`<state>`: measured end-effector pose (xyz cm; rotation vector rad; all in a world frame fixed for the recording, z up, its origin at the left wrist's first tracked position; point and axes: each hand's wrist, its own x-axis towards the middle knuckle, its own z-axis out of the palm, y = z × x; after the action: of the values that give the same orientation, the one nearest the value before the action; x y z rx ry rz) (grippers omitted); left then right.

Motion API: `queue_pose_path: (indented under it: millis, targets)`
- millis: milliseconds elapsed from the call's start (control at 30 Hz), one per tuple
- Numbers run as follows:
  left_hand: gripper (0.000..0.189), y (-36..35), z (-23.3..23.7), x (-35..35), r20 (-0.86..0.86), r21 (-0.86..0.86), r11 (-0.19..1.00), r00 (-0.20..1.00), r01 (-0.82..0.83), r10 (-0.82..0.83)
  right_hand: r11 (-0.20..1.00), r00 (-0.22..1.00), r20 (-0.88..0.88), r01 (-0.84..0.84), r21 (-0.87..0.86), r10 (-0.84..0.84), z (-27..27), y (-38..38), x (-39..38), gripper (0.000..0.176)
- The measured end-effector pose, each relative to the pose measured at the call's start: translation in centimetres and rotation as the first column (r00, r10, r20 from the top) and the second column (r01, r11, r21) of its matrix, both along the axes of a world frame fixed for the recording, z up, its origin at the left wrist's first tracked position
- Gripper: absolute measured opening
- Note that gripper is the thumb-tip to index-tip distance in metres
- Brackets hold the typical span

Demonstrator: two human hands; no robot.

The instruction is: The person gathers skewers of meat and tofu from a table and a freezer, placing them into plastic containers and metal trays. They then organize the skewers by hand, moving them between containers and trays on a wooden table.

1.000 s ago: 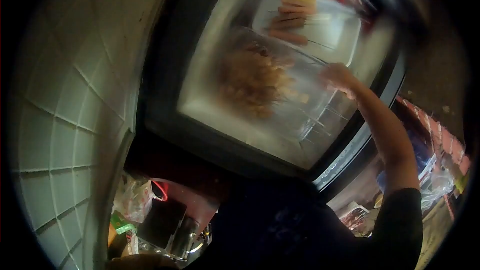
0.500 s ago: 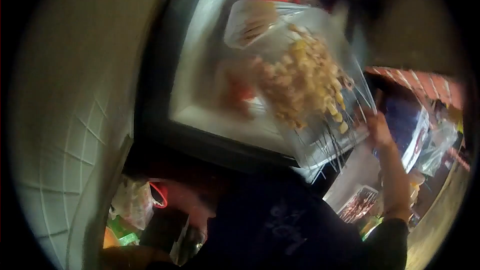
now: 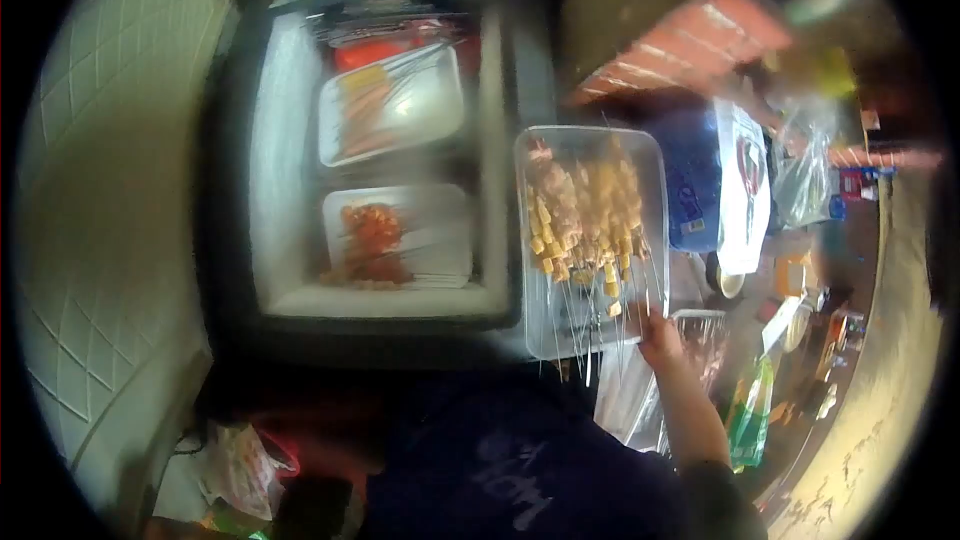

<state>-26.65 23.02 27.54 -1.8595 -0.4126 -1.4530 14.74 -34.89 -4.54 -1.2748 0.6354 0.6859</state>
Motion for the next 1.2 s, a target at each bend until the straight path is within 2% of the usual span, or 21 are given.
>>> queue_pose_path:
  millis: [67,133,200,267,300,367,400,433,467,500,567,633,667,700,733,800,900,967,1067,1100,1200]
  targets:
    - [0.033,1.4,0.3,-2.3,0.011,0.142,0.986,0.997,-0.082,0.081,0.994,0.996,0.037,-0.08,0.073,0.078,-1.3,-1.5,1.4,0.029]
    - [0.034,2.2,1.1,-2.8,-0.033,0.205,0.975,0.995,-0.081,0.09,0.894,0.871,0.233,-0.382,-0.234,0.432,-1.1,-0.9,1.5,0.029]
    - [0.037,2.6,1.7,-4.8,-0.125,0.222,0.97,0.984,-0.095,0.125,0.985,0.99,-0.042,-0.125,0.122,0.131,-0.3,0.6,2.0,0.031]
    - [0.042,2.5,2.6,-8.7,-0.263,0.195,0.972,0.948,-0.131,0.181,0.997,0.997,-0.015,-0.071,0.002,0.072,0.5,2.0,1.9,0.023]
    - [0.043,2.1,2.4,-8.7,-0.217,0.075,0.997,0.975,-0.036,0.051,0.997,0.999,0.003,-0.044,-0.057,0.044,0.3,2.8,1.6,0.019]
    - [0.046,1.7,1.0,-7.8,-0.075,-0.15,0.973,0.979,0.174,-0.187,0.945,0.989,0.148,0.022,-0.326,0.028,2.9,3.1,0.7,0.039]
    - [0.046,1.0,0.2,-7.2,-0.019,-0.203,0.958,0.978,0.2,-0.209,0.886,0.978,0.205,0.064,-0.46,0.035,4.4,3.6,0.1,0.049]
    - [0.046,0.2,-0.3,-7.0,-0.011,-0.225,0.959,0.983,0.174,-0.181,0.794,0.919,0.373,0.132,-0.594,0.126,5.6,4.7,-0.5,0.051]
    - [0.046,-0.7,-0.8,-6.7,-0.01,-0.237,0.962,0.99,0.136,-0.142,0.604,0.59,0.567,0.161,-0.78,0.574,6.0,4.4,-1.0,0.048]
    - [0.045,-1.3,-1.4,-6.5,-0.002,-0.256,0.96,0.993,0.117,-0.121,0.513,0.403,0.55,0.206,-0.834,0.732,9.5,7.5,-2.4,0.048]
    - [0.045,-2.7,-2.5,-6.5,0.002,-0.286,0.955,0.997,0.08,-0.083,0.544,0.078,0.553,0.114,-0.832,0.83,13.4,13.6,-4.0,0.047]
    - [0.045,-3.4,-3.4,-6.3,0.0,-0.328,0.944,0.999,0.048,-0.05,0.435,-0.087,0.447,-0.129,-0.891,0.89,15.1,21.3,-4.9,0.043]
    - [0.045,-3.7,-4.0,-6.2,-0.008,-0.349,0.937,0.999,0.032,-0.037,0.465,-0.144,0.523,-0.306,-0.831,0.84,14.4,26.2,-5.1,0.037]
    - [0.045,-3.9,-4.4,-6.3,-0.015,-0.365,0.931,1.0,0.015,-0.022,0.384,-0.189,0.519,-0.477,-0.79,0.834,12.4,30.3,-5.2,0.034]
    - [0.044,-4.1,-4.8,-6.2,-0.021,-0.385,0.923,1.0,0.001,-0.01,0.328,-0.287,0.524,-0.523,-0.787,0.802,9.9,34.4,-5.6,0.027]
    - [0.044,-4.5,-5.4,-6.0,-0.039,-0.418,0.908,0.999,-0.026,0.01,0.068,-0.343,0.386,-0.666,-0.743,0.856,3.1,40.4,-6.2,0.02]
    - [0.044,-5.2,-6.3,-5.6,-0.056,-0.46,0.887,0.998,-0.05,0.028,-0.317,-0.588,0.119,-0.583,-0.748,0.8,-6.9,44.8,-7.8,0.027]
    - [0.044,-5.4,-6.9,-5.4,-0.063,-0.484,0.873,0.997,-0.067,0.042,-0.263,-0.658,0.139,-0.474,-0.84,0.74,-12.1,45.1,-9.8,0.037]
    - [0.044,-5.1,-8.3,-4.9,-0.088,-0.524,0.845,0.993,-0.112,0.076,-0.359,-0.696,-0.005,-0.365,-0.859,0.718,-17.0,46.0,-11.5,0.05]
    - [0.043,-5.0,-8.6,-4.9,-0.09,-0.534,0.838,0.993,-0.116,0.08,-0.416,-0.688,-0.083,-0.334,-0.846,0.721,-17.2,46.4,-11.6,0.055]
    - [0.043,-5.1,-9.2,-4.7,-0.096,-0.556,0.821,0.991,-0.132,0.094,-0.476,-0.71,-0.079,-0.38,-0.793,0.699,-16.1,46.1,-10.7,0.056]
